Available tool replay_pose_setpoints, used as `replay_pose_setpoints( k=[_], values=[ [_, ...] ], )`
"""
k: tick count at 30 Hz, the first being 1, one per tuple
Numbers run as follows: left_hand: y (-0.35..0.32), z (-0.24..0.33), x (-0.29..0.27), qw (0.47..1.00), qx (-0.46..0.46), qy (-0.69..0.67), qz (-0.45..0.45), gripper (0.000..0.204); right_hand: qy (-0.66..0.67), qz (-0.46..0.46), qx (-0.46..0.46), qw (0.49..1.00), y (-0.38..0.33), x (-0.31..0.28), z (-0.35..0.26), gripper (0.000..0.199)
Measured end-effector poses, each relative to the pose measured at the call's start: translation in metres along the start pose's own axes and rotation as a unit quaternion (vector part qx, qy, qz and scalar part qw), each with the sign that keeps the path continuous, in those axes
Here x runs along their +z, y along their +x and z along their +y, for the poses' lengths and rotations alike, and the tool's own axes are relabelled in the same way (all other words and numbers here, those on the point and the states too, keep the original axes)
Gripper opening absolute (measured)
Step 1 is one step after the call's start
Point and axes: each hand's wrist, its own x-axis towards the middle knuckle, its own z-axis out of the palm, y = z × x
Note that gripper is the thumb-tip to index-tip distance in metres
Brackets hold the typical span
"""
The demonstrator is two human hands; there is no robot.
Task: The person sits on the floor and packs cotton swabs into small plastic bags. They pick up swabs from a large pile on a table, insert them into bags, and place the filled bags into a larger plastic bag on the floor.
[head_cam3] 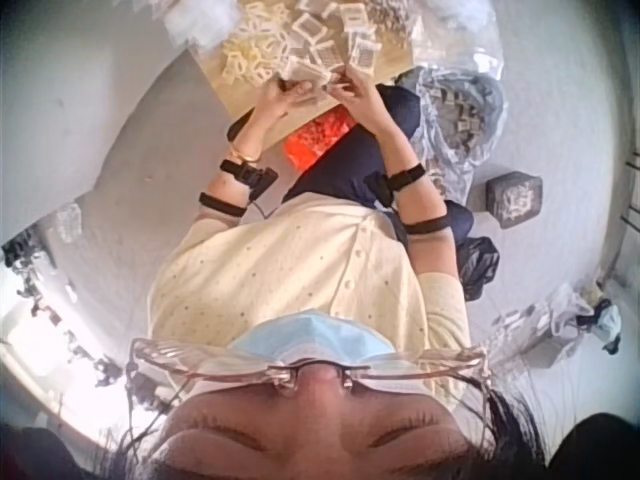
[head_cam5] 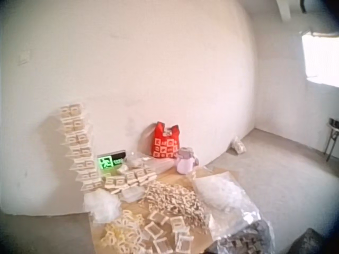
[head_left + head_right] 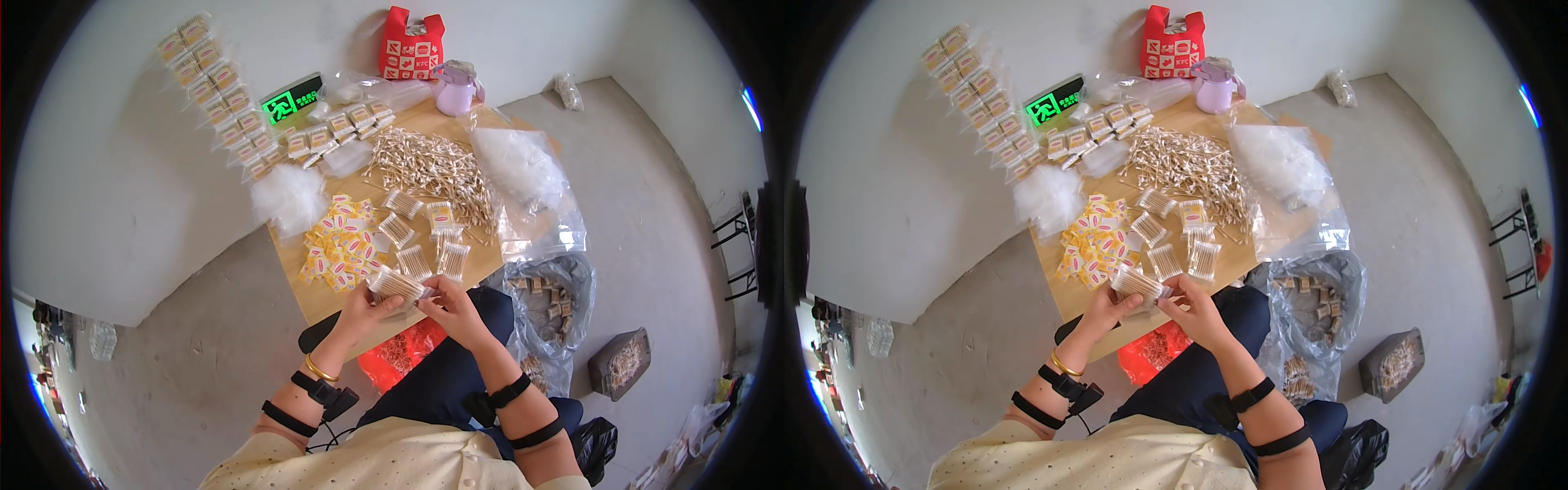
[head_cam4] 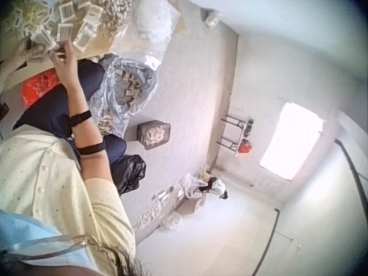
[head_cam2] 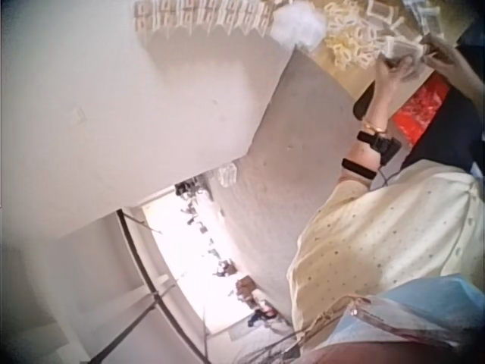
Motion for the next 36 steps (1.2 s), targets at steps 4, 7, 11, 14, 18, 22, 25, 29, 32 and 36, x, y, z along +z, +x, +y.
replay_pose_setpoints(
  k=[4,7,11,14,18,22,25,29,32,36],
  values=[
    [0.002,-0.037,-0.019,0.997,-0.061,0.021,0.043,0.043,0.011,0.031,0.017,0.999,0.014,0.01,0.03,0.017],
    [0.002,-0.046,-0.024,0.994,-0.082,0.043,0.06,0.043,-0.001,0.048,0.028,0.998,0.025,0.023,0.046,0.012],
    [-0.001,-0.063,-0.041,0.975,-0.061,0.172,0.123,0.053,0.101,0.07,0.062,0.99,0.032,0.025,0.039,0.005],
    [-0.012,-0.05,-0.043,0.877,0.045,0.433,0.204,0.048,0.133,0.05,0.065,0.988,0.03,0.009,0.029,0.003],
    [-0.017,-0.013,-0.031,0.842,0.231,0.417,0.252,0.038,0.167,-0.011,0.079,0.983,0.019,0.001,0.001,0.002],
    [-0.007,-0.006,-0.01,0.991,0.107,0.002,0.074,0.033,0.152,-0.086,0.057,0.983,0.009,0.008,-0.024,0.002],
    [-0.013,0.023,0.016,0.992,0.068,0.003,0.11,0.031,0.152,-0.057,0.036,0.986,0.003,0.018,-0.036,0.006],
    [-0.015,0.026,0.037,0.982,0.106,0.006,0.154,0.031,-0.026,0.094,0.002,0.995,0.001,0.036,-0.048,0.015],
    [-0.013,0.013,0.052,0.978,0.083,-0.089,0.168,0.03,-0.205,0.205,-0.078,0.954,0.006,0.047,-0.047,0.025],
    [-0.019,0.012,0.051,0.966,0.009,-0.219,0.139,0.032,-0.161,0.183,-0.049,0.969,0.008,0.051,-0.056,0.027]
  ],
)
